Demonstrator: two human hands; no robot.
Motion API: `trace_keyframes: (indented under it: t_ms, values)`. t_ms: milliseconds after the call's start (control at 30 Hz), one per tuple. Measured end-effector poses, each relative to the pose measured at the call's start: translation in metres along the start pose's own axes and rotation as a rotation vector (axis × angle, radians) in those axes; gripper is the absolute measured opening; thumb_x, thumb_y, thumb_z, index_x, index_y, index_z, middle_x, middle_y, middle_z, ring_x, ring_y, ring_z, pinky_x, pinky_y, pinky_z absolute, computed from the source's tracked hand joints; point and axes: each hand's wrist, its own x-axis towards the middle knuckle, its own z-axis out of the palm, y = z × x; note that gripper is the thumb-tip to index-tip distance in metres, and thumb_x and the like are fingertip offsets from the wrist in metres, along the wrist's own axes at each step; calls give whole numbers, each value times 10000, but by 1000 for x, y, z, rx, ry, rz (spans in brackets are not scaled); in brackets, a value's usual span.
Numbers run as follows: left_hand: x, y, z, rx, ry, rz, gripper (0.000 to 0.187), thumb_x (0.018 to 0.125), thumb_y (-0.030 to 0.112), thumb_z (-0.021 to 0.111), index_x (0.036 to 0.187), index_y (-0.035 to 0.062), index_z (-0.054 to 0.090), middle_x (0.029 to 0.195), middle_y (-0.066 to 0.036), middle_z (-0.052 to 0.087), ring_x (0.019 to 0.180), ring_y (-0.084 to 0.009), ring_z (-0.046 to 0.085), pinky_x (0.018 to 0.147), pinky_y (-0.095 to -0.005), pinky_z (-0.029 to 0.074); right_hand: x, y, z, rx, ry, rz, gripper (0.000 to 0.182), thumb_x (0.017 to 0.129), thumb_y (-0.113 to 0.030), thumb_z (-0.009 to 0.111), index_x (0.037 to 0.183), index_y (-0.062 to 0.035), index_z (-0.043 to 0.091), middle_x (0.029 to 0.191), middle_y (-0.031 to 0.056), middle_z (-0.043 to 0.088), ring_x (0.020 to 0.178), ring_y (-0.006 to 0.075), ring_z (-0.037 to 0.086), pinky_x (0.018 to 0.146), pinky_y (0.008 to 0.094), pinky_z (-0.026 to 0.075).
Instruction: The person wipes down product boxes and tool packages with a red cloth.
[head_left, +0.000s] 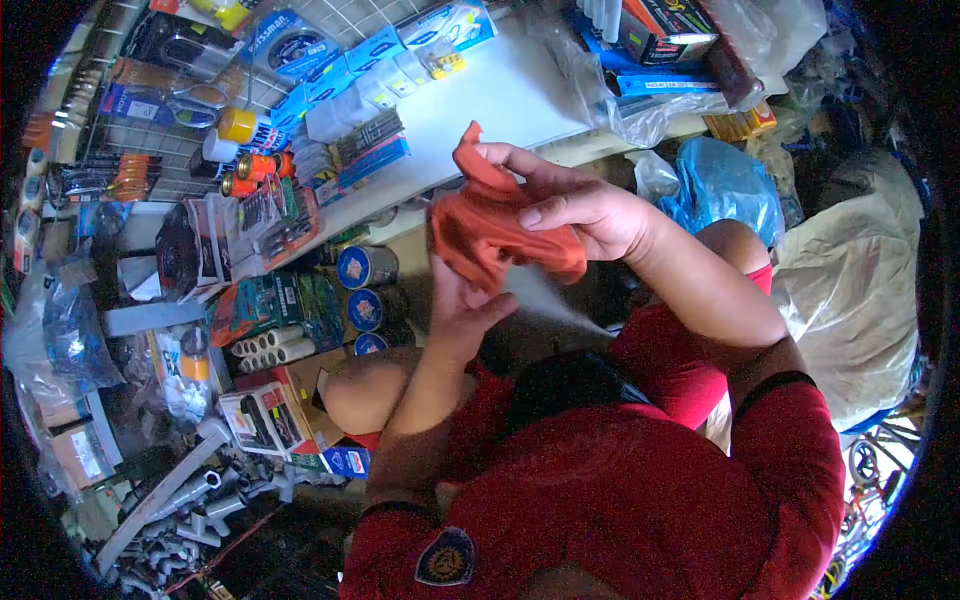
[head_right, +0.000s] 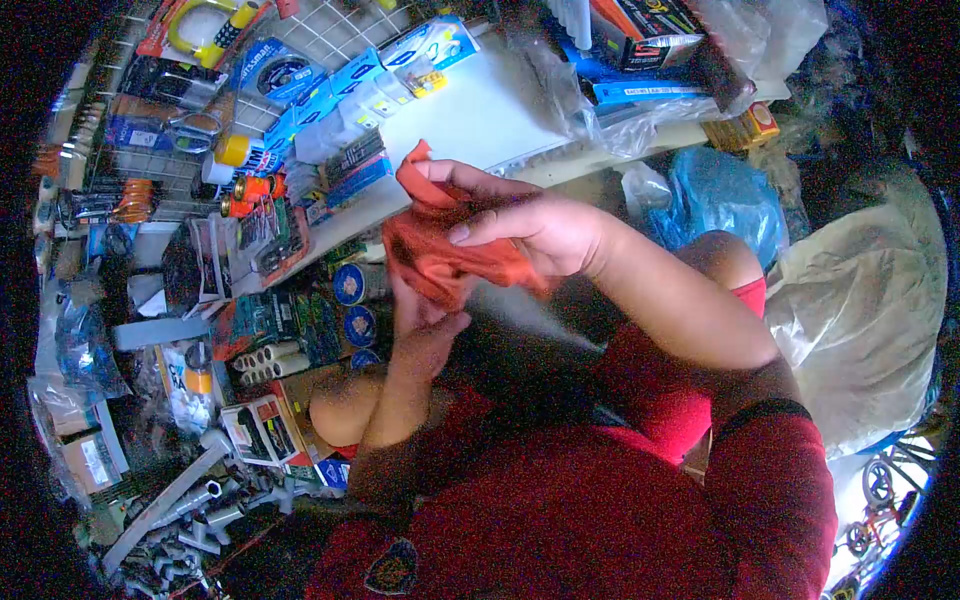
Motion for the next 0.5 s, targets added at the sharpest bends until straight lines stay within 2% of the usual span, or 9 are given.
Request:
trace_keyframes:
  t_ms: [33, 67, 167, 200, 300, 333, 367, 433, 500]
  values:
    - [-2, -10, -5, 24, -67, -32, 1164, 743, -41, 767, 1590, 174, -2, 1605, -117, 235, 1459, -315, 318, 1192, -488, 276, 0, 2, 1, -18, 22, -18, 907, 793, -141, 692, 1545, -24, 199, 1500, 161, 379, 1394, 259, 405, 1183, 386, 281]
    - [-1, -19, -8, -10, -58, -30, 1043, 777, -29, 742, 1570, 127, 83, 1569, -92, 302, 1433, -277, 364, 1160, -485, 349, 0, 2, 1, -18, 20, -11, 907, 793, -141, 692, 1545, -24, 199, 1500, 161, 379, 1394, 259, 405, 1183, 386, 281]
    - [4, -6, 6, 25, 56, -55, 876, 857, -55, 626, 1565, 205, 181, 1526, -83, 366, 1355, -245, 434, 1071, -510, 440, 0, -5, 2, -37, 34, -36, 984, 775, -188, 706, 1570, -39, 145, 1535, 162, 326, 1423, 268, 364, 1198, 388, 249]
    - [2, 0, 10, 19, 128, -55, 759, 919, 12, 587, 1555, 200, 217, 1493, -136, 412, 1349, -284, 461, 1071, -561, 426, -1, -10, 3, -15, 58, -71, 995, 774, -195, 704, 1577, -49, 135, 1537, 163, 326, 1420, 275, 368, 1196, 388, 252]
    - [-9, -23, -18, -146, 69, -111, 672, 972, 72, 541, 1550, 190, 221, 1434, -175, 478, 1326, -322, 496, 1076, -559, 422, -8, -23, 10, 1, 115, -111, 1044, 775, -241, 705, 1597, -79, 83, 1556, 166, 310, 1415, 290, 376, 1188, 388, 267]
    - [-7, -21, -18, -188, 79, -248, 652, 957, 99, 604, 1526, 98, 288, 1454, -158, 483, 1302, -274, 529, 1107, -445, 401, -10, -21, -4, 90, 38, -121, 958, 835, -185, 660, 1602, -102, 92, 1568, 149, 301, 1421, 283, 374, 1187, 396, 273]
    - [-6, -24, -20, -196, 86, -241, 652, 957, 99, 604, 1526, 98, 288, 1454, -158, 483, 1302, -274, 529, 1107, -445, 401, -10, -20, -13, 177, -41, -127, 878, 896, -130, 616, 1607, -124, 100, 1580, 133, 291, 1427, 276, 372, 1185, 405, 279]
    - [-6, -29, -21, -76, 22, -463, 574, 959, 110, 626, 1478, 43, 389, 1492, -179, 454, 1346, -260, 486, 1145, -404, 338, -10, -17, -10, 97, -13, -116, 886, 894, -179, 632, 1607, -124, 108, 1582, 131, 287, 1416, 287, 383, 1177, 410, 293]
    - [-9, -24, -11, 53, -9, -385, 547, 952, 112, 641, 1448, 21, 429, 1463, -167, 488, 1342, -240, 485, 1144, -385, 329, -9, -15, -4, 136, -61, -153, 912, 887, -226, 647, 1608, -127, 97, 1589, 126, 278, 1418, 295, 380, 1176, 425, 293]
